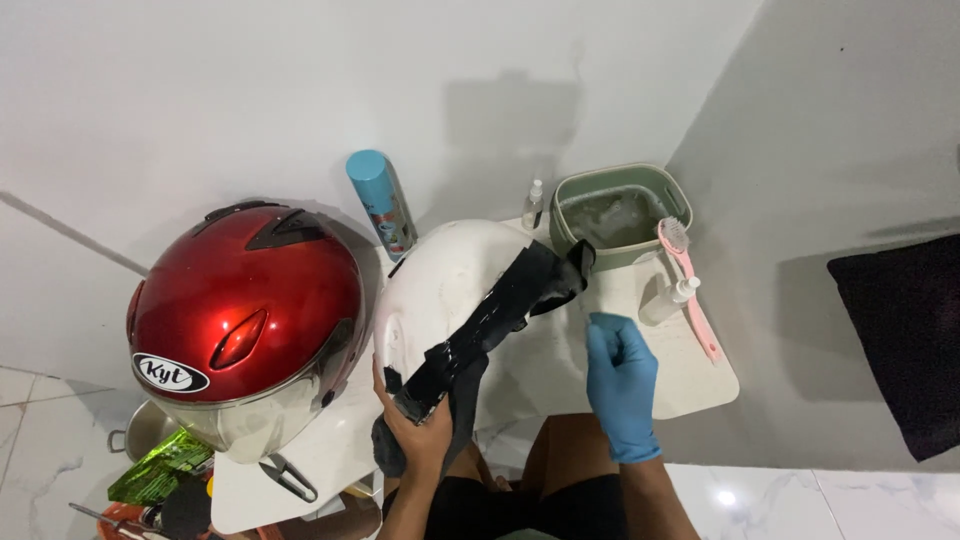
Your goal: The person cleans a white motorcycle helmet using a black cloth and a toothbrush. They wipe the exterior surface and scrub the black visor area with the toothbrush, occasionally dipping the brush into a container of soapy water.
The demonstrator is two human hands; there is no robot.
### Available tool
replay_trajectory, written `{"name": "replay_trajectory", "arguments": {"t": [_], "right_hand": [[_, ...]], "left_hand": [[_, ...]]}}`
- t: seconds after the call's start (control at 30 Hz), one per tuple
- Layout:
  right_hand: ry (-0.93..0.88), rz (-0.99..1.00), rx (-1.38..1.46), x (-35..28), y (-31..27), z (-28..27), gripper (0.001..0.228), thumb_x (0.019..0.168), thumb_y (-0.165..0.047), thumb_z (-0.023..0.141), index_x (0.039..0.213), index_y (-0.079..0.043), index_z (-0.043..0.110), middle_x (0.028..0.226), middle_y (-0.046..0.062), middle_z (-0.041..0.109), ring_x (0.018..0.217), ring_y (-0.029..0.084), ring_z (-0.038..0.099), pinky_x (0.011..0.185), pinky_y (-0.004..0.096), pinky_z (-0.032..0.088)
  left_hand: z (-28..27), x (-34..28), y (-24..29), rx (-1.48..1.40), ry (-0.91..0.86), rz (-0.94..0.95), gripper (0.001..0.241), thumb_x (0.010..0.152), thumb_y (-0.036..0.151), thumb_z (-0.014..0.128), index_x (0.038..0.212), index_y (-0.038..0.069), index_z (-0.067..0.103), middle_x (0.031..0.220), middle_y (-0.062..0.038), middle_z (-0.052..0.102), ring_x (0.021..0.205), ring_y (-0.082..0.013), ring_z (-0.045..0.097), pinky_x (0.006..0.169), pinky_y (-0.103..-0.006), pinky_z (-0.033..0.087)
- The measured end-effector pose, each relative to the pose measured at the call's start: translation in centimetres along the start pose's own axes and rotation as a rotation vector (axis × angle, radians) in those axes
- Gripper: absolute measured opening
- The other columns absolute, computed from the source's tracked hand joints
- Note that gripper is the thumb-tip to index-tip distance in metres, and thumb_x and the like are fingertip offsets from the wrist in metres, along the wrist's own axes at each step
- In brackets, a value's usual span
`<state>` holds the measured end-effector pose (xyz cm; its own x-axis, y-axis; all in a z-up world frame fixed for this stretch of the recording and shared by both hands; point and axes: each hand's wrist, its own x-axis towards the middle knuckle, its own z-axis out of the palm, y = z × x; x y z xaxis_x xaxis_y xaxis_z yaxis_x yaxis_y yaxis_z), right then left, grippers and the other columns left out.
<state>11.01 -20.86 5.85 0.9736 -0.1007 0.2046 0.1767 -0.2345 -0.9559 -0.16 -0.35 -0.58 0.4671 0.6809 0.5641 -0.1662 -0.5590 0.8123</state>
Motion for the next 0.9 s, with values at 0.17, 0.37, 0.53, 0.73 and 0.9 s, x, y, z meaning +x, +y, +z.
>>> {"name": "replay_trajectory", "arguments": {"t": [0.17,0.37,0.53,0.73,0.9], "right_hand": [[-0.023,-0.063,-0.051,0.4,-0.6,-0.2,0.009,0.099,-0.008,0.065,0.099,-0.009,0.074,0.066,-0.007,0.039,0.064,0.007,0.036,0.062,0.025,0.038],[-0.142,0.111,0.044,0.8,-1.2,-0.9,0.013,0.096,-0.01,0.067,0.104,-0.008,0.078,0.075,-0.003,0.061,0.069,0.007,0.048,0.065,0.024,0.044],[-0.17,0.107,0.05,1.5,-1.8,-1.5,0.013,0.095,-0.011,0.068,0.103,-0.005,0.077,0.074,-0.002,0.056,0.069,0.009,0.048,0.066,0.025,0.044],[-0.134,0.084,0.008,1.3,-2.4,-1.5,0.015,0.095,-0.011,0.068,0.104,-0.005,0.078,0.072,-0.003,0.057,0.068,0.008,0.047,0.068,0.025,0.046],[-0.06,0.038,-0.054,1.4,-2.7,-1.4,0.014,0.098,-0.013,0.066,0.102,-0.007,0.078,0.063,-0.004,0.047,0.061,0.008,0.039,0.061,0.025,0.039]], "left_hand": [[-0.1,0.1,0.2,-0.02,-0.008,-0.043,0.087,0.086,0.005,0.074,0.157,-0.005,0.025,0.153,-0.03,0.045,0.144,-0.0402,0.046,0.122,-0.0474,0.038],[-0.2,0.0,-0.2,-0.01,-0.003,-0.042,0.085,0.085,0.001,0.07,0.157,-0.005,0.026,0.151,-0.029,0.047,0.141,-0.0412,0.049,0.12,-0.0483,0.042],[0.0,0.0,-0.2,-0.004,0.01,0.004,0.082,0.089,0.007,0.073,0.155,-0.008,0.028,0.151,-0.03,0.046,0.141,-0.0404,0.049,0.12,-0.0466,0.042],[-0.2,0.1,0.1,-0.042,-0.005,-0.047,0.084,0.088,0.005,0.073,0.157,-0.004,0.026,0.15,-0.03,0.047,0.141,-0.0402,0.05,0.12,-0.0472,0.042],[-0.3,-0.1,-0.1,-0.052,-0.029,-0.074,0.086,0.088,0.01,0.073,0.158,-0.002,0.025,0.154,-0.03,0.044,0.144,-0.0404,0.046,0.12,-0.0476,0.039]]}}
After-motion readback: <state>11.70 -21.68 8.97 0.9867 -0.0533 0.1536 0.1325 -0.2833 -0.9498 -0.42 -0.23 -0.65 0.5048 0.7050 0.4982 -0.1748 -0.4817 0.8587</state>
